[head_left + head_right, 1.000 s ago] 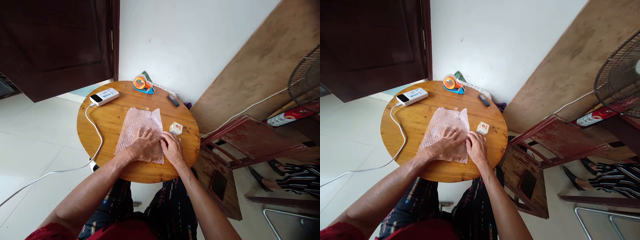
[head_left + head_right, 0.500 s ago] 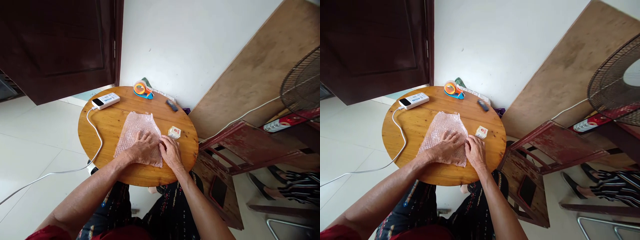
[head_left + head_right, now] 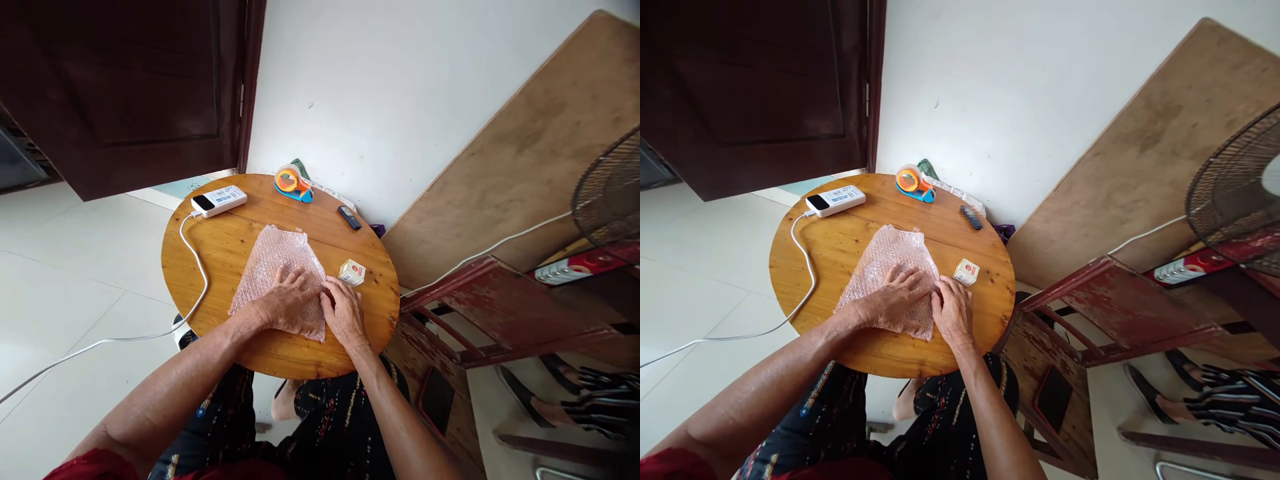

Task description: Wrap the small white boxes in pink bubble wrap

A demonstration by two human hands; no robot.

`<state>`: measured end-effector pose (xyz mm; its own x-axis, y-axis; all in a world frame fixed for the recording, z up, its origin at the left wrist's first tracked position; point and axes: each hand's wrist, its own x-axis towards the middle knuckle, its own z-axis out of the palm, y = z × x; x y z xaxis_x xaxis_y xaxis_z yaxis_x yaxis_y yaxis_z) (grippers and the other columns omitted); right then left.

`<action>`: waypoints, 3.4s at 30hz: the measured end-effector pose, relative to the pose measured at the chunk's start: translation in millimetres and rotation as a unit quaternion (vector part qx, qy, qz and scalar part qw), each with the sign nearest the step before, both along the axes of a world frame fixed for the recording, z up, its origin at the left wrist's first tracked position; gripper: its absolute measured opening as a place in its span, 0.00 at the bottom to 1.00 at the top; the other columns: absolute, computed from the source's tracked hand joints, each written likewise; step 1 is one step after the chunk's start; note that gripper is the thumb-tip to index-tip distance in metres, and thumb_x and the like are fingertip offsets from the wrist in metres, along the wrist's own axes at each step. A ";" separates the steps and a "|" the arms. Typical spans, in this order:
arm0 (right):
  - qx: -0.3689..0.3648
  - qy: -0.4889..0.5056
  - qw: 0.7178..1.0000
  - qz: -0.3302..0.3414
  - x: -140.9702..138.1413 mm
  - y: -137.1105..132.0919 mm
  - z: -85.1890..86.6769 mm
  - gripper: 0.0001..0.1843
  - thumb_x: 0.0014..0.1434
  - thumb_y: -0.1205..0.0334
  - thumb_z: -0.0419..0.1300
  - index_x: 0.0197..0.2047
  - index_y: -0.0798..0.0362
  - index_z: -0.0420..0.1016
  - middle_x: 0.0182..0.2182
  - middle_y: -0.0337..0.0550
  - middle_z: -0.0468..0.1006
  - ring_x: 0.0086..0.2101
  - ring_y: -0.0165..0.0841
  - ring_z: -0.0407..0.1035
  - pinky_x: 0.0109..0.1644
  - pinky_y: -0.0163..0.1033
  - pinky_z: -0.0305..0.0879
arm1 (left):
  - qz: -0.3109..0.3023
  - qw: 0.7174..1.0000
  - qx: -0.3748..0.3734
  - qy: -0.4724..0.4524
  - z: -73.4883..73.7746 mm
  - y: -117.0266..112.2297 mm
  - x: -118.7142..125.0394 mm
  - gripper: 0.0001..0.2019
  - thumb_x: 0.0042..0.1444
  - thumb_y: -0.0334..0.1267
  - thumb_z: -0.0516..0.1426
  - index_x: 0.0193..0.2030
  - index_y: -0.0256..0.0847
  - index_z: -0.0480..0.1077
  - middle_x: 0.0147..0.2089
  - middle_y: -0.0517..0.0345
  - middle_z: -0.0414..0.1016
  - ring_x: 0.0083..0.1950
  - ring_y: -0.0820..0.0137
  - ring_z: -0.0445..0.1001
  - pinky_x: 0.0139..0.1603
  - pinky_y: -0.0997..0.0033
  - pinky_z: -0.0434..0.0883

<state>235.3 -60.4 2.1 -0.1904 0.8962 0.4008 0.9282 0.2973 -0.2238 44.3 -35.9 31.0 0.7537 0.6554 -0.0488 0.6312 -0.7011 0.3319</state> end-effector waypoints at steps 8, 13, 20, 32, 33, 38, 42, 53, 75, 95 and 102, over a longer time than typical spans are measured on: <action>-0.001 0.000 1.000 0.002 -0.4 -0.1 -0.1 0.13 0.63 0.67 0.52 0.48 0.52 0.74 0.52 0.50 0.78 0.52 0.44 0.70 0.53 0.49 0.62 | 0.006 1.000 0.003 -0.001 -1.2 0.6 0.3 0.46 0.52 0.63 0.60 0.71 0.40 0.53 0.74 0.35 0.48 0.75 0.42 0.41 0.71 0.33 0.36; 0.010 0.001 1.000 0.000 1.4 0.4 -2.7 0.13 0.64 0.66 0.52 0.48 0.53 0.74 0.52 0.50 0.77 0.52 0.45 0.70 0.52 0.50 0.62 | -0.008 1.000 0.005 0.002 -2.5 0.9 0.3 0.45 0.52 0.62 0.61 0.71 0.40 0.53 0.74 0.35 0.48 0.75 0.42 0.42 0.71 0.33 0.36; 0.004 -0.003 1.000 0.007 1.7 0.5 -2.8 0.14 0.64 0.67 0.51 0.48 0.52 0.74 0.52 0.50 0.77 0.52 0.44 0.70 0.52 0.50 0.62 | 0.003 1.000 0.012 -0.009 -4.1 1.1 0.5 0.45 0.52 0.63 0.59 0.71 0.42 0.53 0.74 0.37 0.49 0.75 0.42 0.43 0.70 0.32 0.38; 0.011 -0.005 1.000 0.001 3.1 2.2 -4.4 0.14 0.64 0.65 0.51 0.48 0.53 0.75 0.52 0.51 0.77 0.53 0.44 0.69 0.54 0.50 0.62 | -0.003 1.000 0.012 -0.016 -11.3 4.5 2.2 0.46 0.51 0.64 0.60 0.71 0.42 0.53 0.73 0.36 0.50 0.75 0.42 0.42 0.70 0.30 0.37; 0.010 -0.005 1.000 0.000 3.0 2.4 -4.5 0.14 0.64 0.65 0.51 0.48 0.53 0.75 0.52 0.51 0.77 0.53 0.44 0.69 0.53 0.50 0.62 | -0.002 1.000 0.013 -0.016 -11.5 4.6 2.2 0.46 0.51 0.64 0.60 0.71 0.42 0.52 0.73 0.36 0.50 0.75 0.42 0.42 0.69 0.30 0.37; 0.005 -0.006 1.000 0.000 3.1 2.9 -3.9 0.15 0.64 0.65 0.51 0.48 0.52 0.76 0.52 0.51 0.78 0.53 0.44 0.70 0.54 0.51 0.62 | -0.005 1.000 0.014 -0.017 -11.5 4.9 1.4 0.47 0.50 0.63 0.61 0.71 0.43 0.52 0.73 0.37 0.50 0.75 0.41 0.42 0.70 0.31 0.37; 0.004 -0.008 1.000 0.000 4.0 3.6 -3.1 0.15 0.64 0.65 0.51 0.49 0.52 0.75 0.53 0.51 0.77 0.53 0.45 0.70 0.54 0.52 0.62 | -0.005 0.999 0.011 -0.029 -10.1 5.4 0.5 0.46 0.50 0.61 0.62 0.71 0.45 0.52 0.73 0.39 0.51 0.75 0.42 0.43 0.70 0.31 0.37; 0.014 -0.013 1.000 0.000 7.7 7.0 -9.4 0.16 0.64 0.63 0.50 0.49 0.52 0.76 0.53 0.50 0.77 0.53 0.45 0.70 0.54 0.52 0.63 | -0.004 0.999 0.020 -0.040 -15.0 8.0 3.0 0.46 0.48 0.63 0.62 0.69 0.42 0.56 0.72 0.36 0.52 0.74 0.41 0.44 0.69 0.29 0.37; 0.014 0.064 0.992 0.107 -41.7 -11.5 41.9 0.15 0.67 0.63 0.50 0.47 0.49 0.78 0.49 0.49 0.78 0.51 0.41 0.71 0.57 0.49 0.66 | 0.035 0.997 -0.005 -0.063 -5.6 -2.2 13.8 0.36 0.54 0.52 0.61 0.67 0.37 0.63 0.71 0.39 0.58 0.74 0.44 0.49 0.70 0.30 0.44; -0.027 -0.029 0.999 0.011 -2.4 73.1 -10.8 0.19 0.64 0.62 0.52 0.55 0.53 0.73 0.51 0.54 0.77 0.52 0.44 0.70 0.58 0.51 0.65 | 0.013 0.998 0.002 -0.065 -14.3 1.0 7.6 0.47 0.49 0.66 0.59 0.71 0.46 0.54 0.75 0.37 0.44 0.75 0.40 0.41 0.68 0.26 0.34; 0.032 -0.044 0.998 0.014 10.6 51.9 26.8 0.21 0.60 0.62 0.56 0.56 0.51 0.72 0.60 0.53 0.69 0.59 0.48 0.64 0.61 0.54 0.61 | 0.010 0.998 0.003 -0.058 -13.7 0.3 4.7 0.45 0.50 0.65 0.59 0.69 0.43 0.58 0.74 0.36 0.49 0.75 0.40 0.42 0.69 0.27 0.34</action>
<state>245.9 -8.5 28.9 -0.2522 0.8635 0.4368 0.9345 0.3345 -0.1215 49.0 -35.5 17.3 0.7412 0.6699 0.0429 0.6019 -0.6915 0.3994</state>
